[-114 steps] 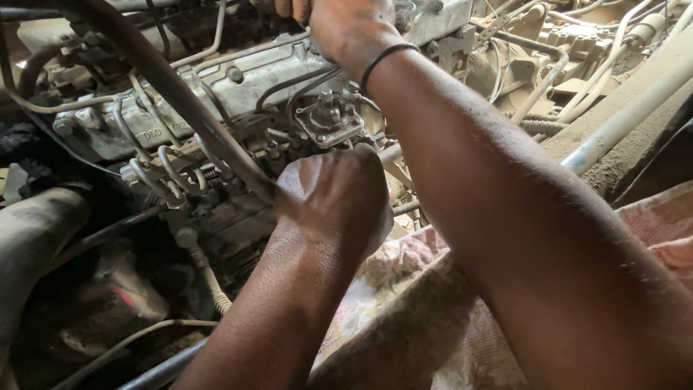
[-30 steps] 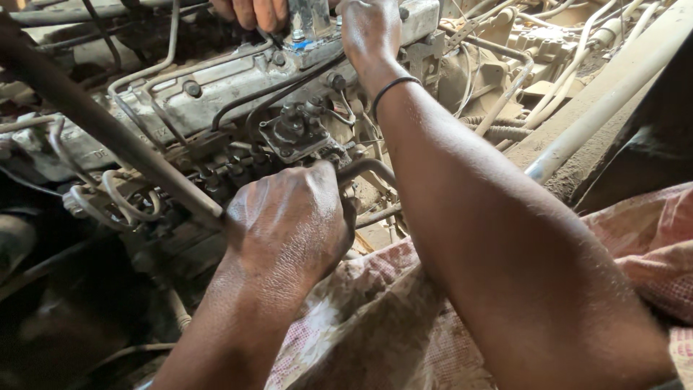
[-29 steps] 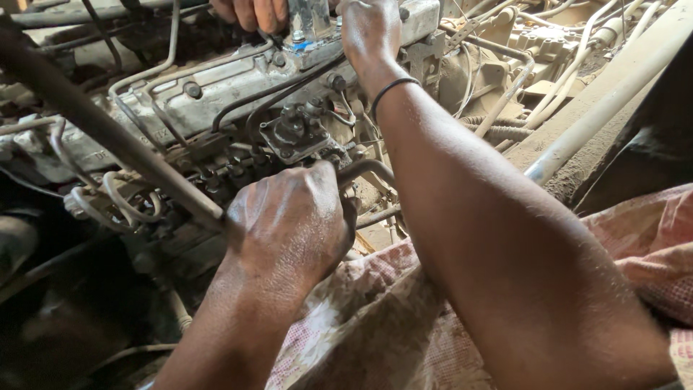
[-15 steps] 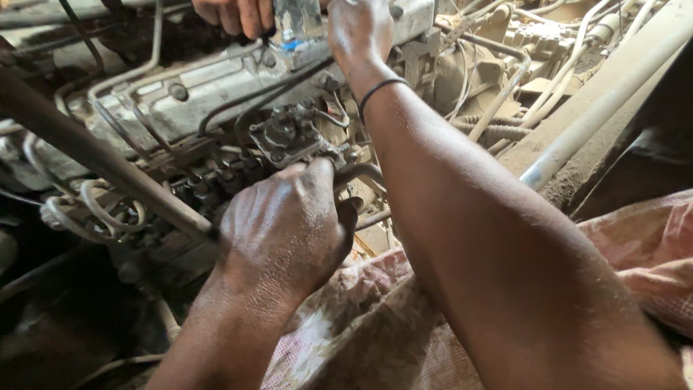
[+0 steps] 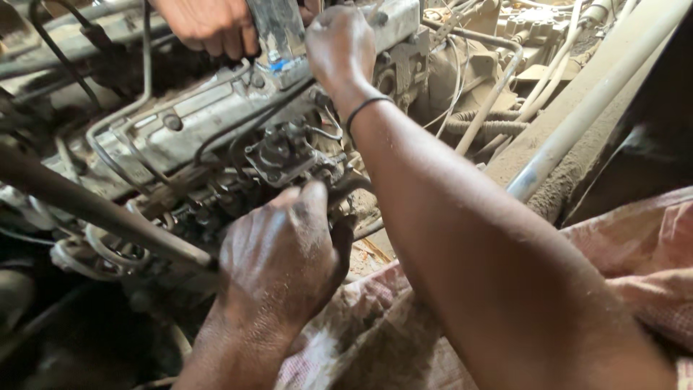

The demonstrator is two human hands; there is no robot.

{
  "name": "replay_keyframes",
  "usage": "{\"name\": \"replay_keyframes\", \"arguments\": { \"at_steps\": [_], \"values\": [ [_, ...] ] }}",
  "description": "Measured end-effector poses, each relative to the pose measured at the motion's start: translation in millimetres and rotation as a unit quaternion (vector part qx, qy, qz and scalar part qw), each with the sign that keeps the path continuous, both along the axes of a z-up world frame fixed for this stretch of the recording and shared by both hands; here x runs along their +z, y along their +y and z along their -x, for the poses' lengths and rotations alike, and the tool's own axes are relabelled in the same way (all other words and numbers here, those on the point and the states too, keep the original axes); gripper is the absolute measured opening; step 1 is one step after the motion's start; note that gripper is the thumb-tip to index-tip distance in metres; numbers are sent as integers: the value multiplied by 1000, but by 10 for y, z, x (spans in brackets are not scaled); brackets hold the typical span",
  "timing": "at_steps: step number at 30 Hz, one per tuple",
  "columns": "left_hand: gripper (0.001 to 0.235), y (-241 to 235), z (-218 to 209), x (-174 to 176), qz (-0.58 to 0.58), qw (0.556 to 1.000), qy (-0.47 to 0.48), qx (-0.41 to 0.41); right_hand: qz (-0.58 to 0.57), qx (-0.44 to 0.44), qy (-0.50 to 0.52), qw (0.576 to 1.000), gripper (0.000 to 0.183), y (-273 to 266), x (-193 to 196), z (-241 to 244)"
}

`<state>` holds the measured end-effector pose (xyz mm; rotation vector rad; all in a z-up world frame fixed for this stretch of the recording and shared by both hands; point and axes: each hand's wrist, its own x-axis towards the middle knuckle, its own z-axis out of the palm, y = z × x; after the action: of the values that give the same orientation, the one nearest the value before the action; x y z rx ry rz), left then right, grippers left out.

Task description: The person uses a wrench to tighten bolts on a vehicle engine. The hands manipulate the tool around the engine block, adjusting fasteners in a confined space.

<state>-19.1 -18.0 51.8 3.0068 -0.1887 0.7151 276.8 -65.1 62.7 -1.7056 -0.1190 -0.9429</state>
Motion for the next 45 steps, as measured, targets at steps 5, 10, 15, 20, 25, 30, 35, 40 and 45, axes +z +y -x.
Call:
{"name": "replay_keyframes", "arguments": {
  "at_steps": [5, 10, 15, 20, 25, 30, 35, 40, 45],
  "values": [
    [16, -1, -9, 13, -16, 1000, -9, -10, 14, -14, -44, 999, 20, -4, -4, 84],
    [23, 3, 21, 48, -28, 999, 37, -11, 53, -29, -57, 997, 15, 35, -39, 93],
    [18, -97, 60, 6, 0, 999, 4, -52, 48, -29, -69, 996, 15, 41, -58, 67],
    [15, -74, 62, -12, 6, 998, 19, -56, 38, -30, -37, 998, 17, 58, -60, 93],
    [21, -38, 105, -85, -27, 977, -152, -144, 65, -38, -50, 996, 21, 43, -60, 119],
    [15, -78, 40, -67, -13, 998, -21, -60, 74, -27, -39, 996, 22, 5, -23, 85],
    [14, -130, 53, -31, -15, 997, -22, -65, 87, -24, -48, 995, 19, -36, -120, 83],
    [13, -138, 49, -8, -15, 999, 22, -46, 87, -20, -37, 995, 26, -35, -88, 105],
    [13, -132, 76, -40, -9, 998, -7, -59, 99, -4, -1, 995, 24, -42, -82, 57]
  ]
}}
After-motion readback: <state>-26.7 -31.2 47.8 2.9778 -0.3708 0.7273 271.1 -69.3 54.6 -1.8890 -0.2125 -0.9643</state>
